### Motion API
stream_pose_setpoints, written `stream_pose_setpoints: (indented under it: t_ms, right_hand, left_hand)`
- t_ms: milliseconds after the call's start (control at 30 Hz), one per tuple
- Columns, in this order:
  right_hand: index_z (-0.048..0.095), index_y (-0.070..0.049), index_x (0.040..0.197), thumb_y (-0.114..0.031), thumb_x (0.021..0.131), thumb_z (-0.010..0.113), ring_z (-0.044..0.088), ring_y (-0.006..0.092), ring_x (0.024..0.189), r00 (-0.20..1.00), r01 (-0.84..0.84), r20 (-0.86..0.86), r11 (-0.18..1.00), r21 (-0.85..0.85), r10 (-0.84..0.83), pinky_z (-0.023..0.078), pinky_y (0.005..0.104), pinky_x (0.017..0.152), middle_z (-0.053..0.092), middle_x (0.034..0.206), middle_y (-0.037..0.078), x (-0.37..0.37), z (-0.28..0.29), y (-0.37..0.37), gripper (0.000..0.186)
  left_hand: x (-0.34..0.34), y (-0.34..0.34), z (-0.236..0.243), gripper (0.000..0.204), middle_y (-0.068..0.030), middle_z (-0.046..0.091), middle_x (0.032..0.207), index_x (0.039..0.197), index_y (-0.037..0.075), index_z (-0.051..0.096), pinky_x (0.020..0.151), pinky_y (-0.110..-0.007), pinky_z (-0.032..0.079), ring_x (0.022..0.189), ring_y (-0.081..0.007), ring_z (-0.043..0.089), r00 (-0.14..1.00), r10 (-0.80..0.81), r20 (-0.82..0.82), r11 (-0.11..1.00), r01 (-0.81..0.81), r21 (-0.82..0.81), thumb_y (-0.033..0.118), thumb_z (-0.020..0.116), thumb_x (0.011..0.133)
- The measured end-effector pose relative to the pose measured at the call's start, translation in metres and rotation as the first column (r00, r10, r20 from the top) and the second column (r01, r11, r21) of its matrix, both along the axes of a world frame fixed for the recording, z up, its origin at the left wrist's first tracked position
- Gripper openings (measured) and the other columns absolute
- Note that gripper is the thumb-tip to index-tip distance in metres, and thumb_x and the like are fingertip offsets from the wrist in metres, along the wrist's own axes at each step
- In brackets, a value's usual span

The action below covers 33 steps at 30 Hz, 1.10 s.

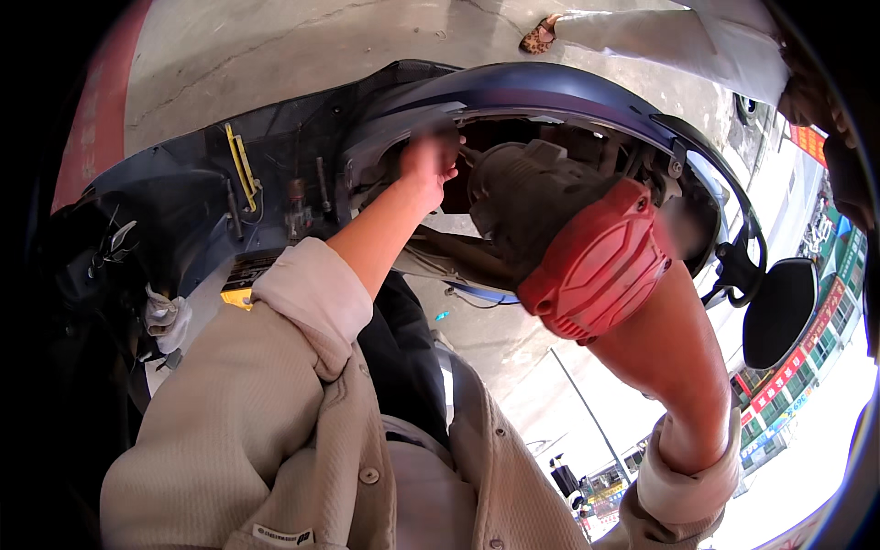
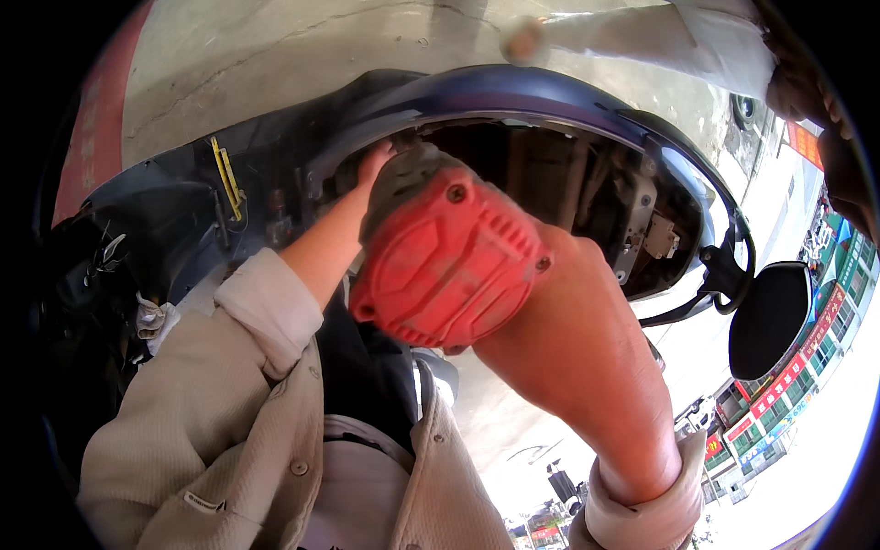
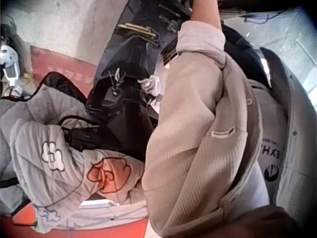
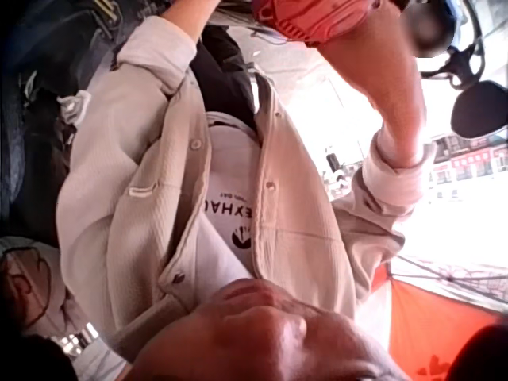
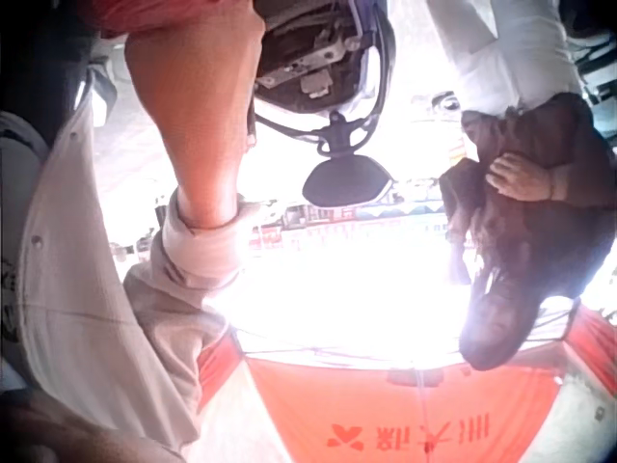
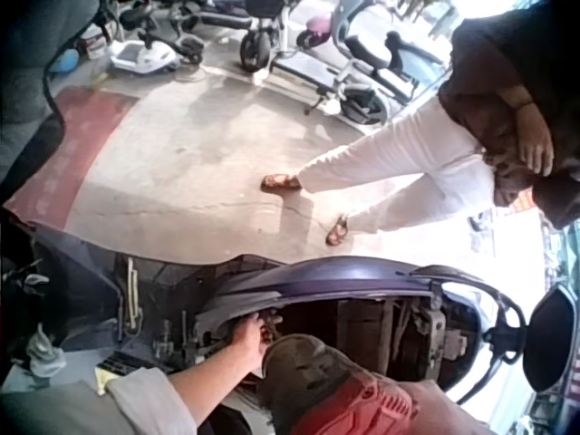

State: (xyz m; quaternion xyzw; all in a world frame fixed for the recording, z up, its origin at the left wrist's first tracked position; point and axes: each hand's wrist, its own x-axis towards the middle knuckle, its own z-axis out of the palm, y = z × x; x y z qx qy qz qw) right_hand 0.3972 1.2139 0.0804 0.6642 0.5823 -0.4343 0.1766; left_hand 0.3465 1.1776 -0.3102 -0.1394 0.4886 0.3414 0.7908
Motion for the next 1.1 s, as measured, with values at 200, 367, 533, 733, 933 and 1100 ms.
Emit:
stream_pose_setpoints:
  t_ms: [200, 367, 533, 733, 933, 1100]
  right_hand:
    - [0.048, -0.004, 0.074, -0.007, 0.072, 0.063, 0.064, 0.0282, 0.052, 0.898, -0.439, 0.059, 0.89, 0.119, 0.435, 0.049, 0.0369, 0.045, 0.059, 0.059, 0.014, -0.038, -0.031, -0.038, 0.016]
    - [0.059, -0.002, 0.096, -0.01, 0.077, 0.07, 0.061, 0.0278, 0.062, 0.99, -0.114, -0.057, 0.976, 0.185, 0.126, 0.048, 0.0343, 0.058, 0.062, 0.078, 0.011, -0.007, -0.016, -0.024, 0.024]
    - [0.061, -0.002, 0.095, -0.013, 0.082, 0.068, 0.058, 0.0162, 0.055, 0.966, 0.006, -0.254, 0.987, 0.16, 0.035, 0.046, 0.0287, 0.054, 0.061, 0.07, 0.005, 0.015, -0.041, 0.004, 0.018]
    - [0.06, -0.002, 0.094, -0.017, 0.084, 0.068, 0.058, 0.0124, 0.053, 0.998, 0.018, 0.055, 0.996, 0.084, -0.022, 0.045, 0.0268, 0.052, 0.059, 0.062, 0.004, 0.0, -0.016, 0.003, 0.02]
    - [0.06, -0.001, 0.099, -0.017, 0.082, 0.072, 0.058, 0.0119, 0.053, 0.999, -0.041, -0.007, 0.991, 0.126, 0.043, 0.045, 0.026, 0.051, 0.061, 0.065, 0.004, 0.014, -0.017, 0.002, 0.027]
    - [0.059, 0.0, 0.103, -0.017, 0.08, 0.076, 0.058, 0.0116, 0.053, 1.0, -0.01, -0.025, 0.993, 0.116, 0.013, 0.045, 0.0254, 0.051, 0.062, 0.067, 0.005, 0.029, -0.027, -0.001, 0.033]
  left_hand:
    - [-0.061, -0.027, 0.017, 0.037, -0.0001, 0.045, 0.073, 0.091, 0.004, 0.062, 0.068, -0.029, 0.039, 0.068, -0.0148, 0.043, 0.967, 0.251, 0.051, 0.967, -0.249, -0.048, 0.037, 0.048, 0.092]
    - [0.007, 0.002, 0.004, 0.04, 0.0008, 0.055, 0.075, 0.096, 0.009, 0.062, 0.061, -0.031, 0.046, 0.067, -0.0128, 0.05, 0.991, 0.109, -0.075, 0.99, -0.101, 0.099, 0.043, 0.042, 0.099]
    - [-0.022, -0.01, 0.011, 0.016, -0.0064, 0.06, 0.093, 0.101, 0.009, 0.056, 0.078, -0.035, 0.046, 0.086, -0.0217, 0.059, 0.891, -0.155, -0.427, 0.986, 0.167, -0.01, 0.016, 0.06, 0.087]
    - [-0.017, -0.04, -0.022, 0.028, -0.0152, 0.062, 0.11, 0.116, 0.004, 0.052, 0.086, -0.041, 0.048, 0.1, -0.031, 0.061, 0.554, -0.212, -0.805, 0.929, 0.371, 0.011, 0.012, 0.051, 0.089]
    - [-0.014, -0.014, -0.086, 0.037, -0.0194, 0.061, 0.12, 0.123, 0.005, 0.05, 0.092, -0.044, 0.05, 0.112, -0.0361, 0.059, 0.188, -0.225, -0.956, 0.835, 0.543, -0.09, 0.016, 0.053, 0.088]
    - [-0.018, -0.006, -0.075, 0.047, -0.0222, 0.059, 0.123, 0.119, 0.003, 0.058, 0.097, -0.041, 0.045, 0.12, -0.0331, 0.054, 0.173, -0.5, -0.849, 0.671, 0.696, -0.254, 0.038, 0.057, 0.088]
